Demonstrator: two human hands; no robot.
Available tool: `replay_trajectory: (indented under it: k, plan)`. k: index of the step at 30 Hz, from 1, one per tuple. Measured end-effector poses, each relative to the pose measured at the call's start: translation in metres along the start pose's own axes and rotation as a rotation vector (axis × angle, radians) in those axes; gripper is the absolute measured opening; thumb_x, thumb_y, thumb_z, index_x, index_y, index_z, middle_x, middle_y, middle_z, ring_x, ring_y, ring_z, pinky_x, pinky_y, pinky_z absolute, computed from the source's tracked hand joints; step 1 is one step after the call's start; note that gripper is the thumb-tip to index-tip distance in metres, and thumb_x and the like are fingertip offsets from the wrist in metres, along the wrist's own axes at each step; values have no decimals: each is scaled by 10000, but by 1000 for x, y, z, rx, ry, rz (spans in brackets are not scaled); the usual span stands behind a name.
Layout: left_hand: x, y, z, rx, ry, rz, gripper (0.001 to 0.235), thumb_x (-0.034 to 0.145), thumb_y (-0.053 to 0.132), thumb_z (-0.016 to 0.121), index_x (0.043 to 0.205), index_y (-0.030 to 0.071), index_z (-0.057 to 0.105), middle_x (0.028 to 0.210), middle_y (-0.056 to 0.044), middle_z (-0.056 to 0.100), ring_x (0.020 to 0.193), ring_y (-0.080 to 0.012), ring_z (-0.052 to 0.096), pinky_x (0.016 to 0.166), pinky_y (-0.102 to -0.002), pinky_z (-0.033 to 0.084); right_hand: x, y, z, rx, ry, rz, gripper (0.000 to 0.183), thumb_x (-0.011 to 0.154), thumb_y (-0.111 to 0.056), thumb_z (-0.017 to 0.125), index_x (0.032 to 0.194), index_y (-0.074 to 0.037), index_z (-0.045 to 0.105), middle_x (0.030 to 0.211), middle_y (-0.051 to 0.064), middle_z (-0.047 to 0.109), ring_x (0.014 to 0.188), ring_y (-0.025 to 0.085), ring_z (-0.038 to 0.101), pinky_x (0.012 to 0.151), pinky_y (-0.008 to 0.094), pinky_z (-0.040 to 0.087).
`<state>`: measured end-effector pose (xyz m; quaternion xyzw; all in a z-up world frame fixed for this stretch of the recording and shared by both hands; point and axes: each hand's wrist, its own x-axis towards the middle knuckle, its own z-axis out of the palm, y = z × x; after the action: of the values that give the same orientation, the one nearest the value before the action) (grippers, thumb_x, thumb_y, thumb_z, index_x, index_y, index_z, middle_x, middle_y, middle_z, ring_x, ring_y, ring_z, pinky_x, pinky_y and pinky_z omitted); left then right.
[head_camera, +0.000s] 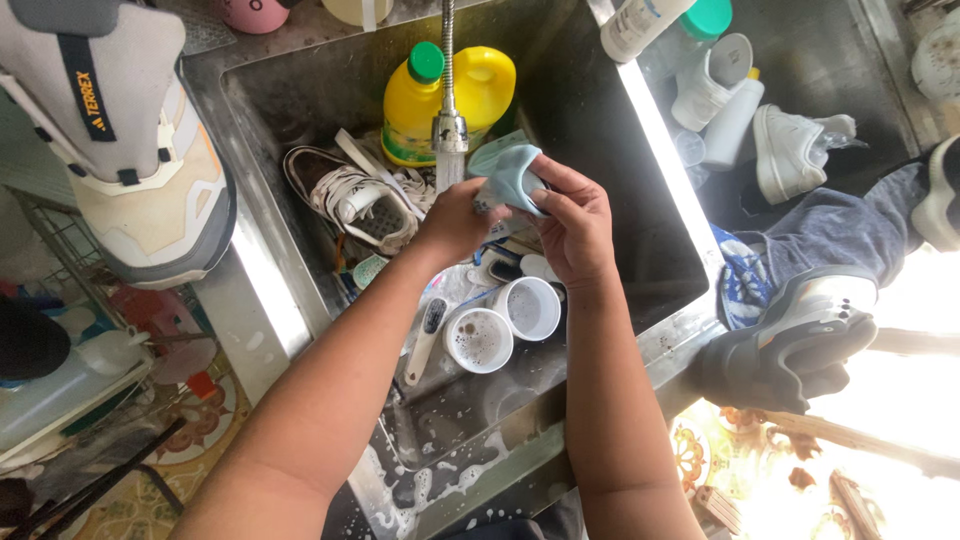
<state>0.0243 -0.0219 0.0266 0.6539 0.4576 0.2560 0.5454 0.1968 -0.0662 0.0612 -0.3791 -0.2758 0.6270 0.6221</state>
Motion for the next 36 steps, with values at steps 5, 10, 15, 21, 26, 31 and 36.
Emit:
replay_trajectory:
  k: [5, 10, 15, 21, 26, 31, 36]
  plan:
    - [6, -6, 4, -199, 30, -74, 298, 883, 172, 714, 1160, 60, 705, 924, -64, 776, 775, -156, 729, 706, -327, 570, 4, -8, -4, 97, -18, -22, 382, 924, 16, 566, 1264, 160, 659, 1115, 214, 721, 876, 194, 719, 767, 291, 588]
    - [4, -6, 3, -198, 47, -21, 310, 834, 300, 803, 1017, 53, 758, 807, -37, 771, 695, -104, 684, 658, -299, 549, 6, -4, -8, 142, 200, -4, 245, 1055, -232, 626, 1082, 12, 637, 986, 95, 695, 845, 166, 692, 770, 307, 593]
    - [6, -5, 4, -199, 41, -9, 543, 880, 573, 717, 847, 34, 773, 661, -61, 653, 609, -117, 578, 561, -335, 457, 13, 20, -7, -81, 209, 27, 191, 975, -180, 691, 1099, -73, 593, 919, 10, 659, 779, 103, 659, 689, 269, 547]
    - [11, -11, 20, -363, 187, 81, 643, 1052, 515, 483, 708, 22, 710, 599, -40, 643, 562, -126, 565, 568, -339, 450, 22, 49, -6, -132, 370, 94, 270, 1025, -373, 641, 998, -115, 568, 776, -2, 585, 572, 84, 561, 420, 242, 409]
    - [8, -4, 24, -399, 298, 60, 557, 1062, 395, 488, 725, -1, 687, 606, -58, 648, 553, -141, 572, 566, -347, 478, 32, 75, 5, -139, 512, 80, 332, 1005, -445, 546, 1011, -119, 606, 757, -10, 622, 574, 86, 596, 437, 272, 482]
    - [12, -19, 15, -419, 132, -212, 604, 1031, 518, 511, 794, -4, 698, 629, -55, 625, 543, -163, 559, 560, -381, 454, 33, 73, -1, -170, 465, 0, 437, 1072, -491, 537, 936, -77, 581, 706, 7, 570, 541, 87, 532, 435, 265, 435]
    - [26, -78, 28, -188, 214, -603, 658, 927, 648, 511, 983, 30, 729, 842, -96, 709, 789, -195, 655, 703, -404, 515, 34, 78, -18, -397, 564, 207, 178, 891, -304, 663, 934, -134, 637, 741, -22, 603, 574, 91, 564, 461, 288, 458]
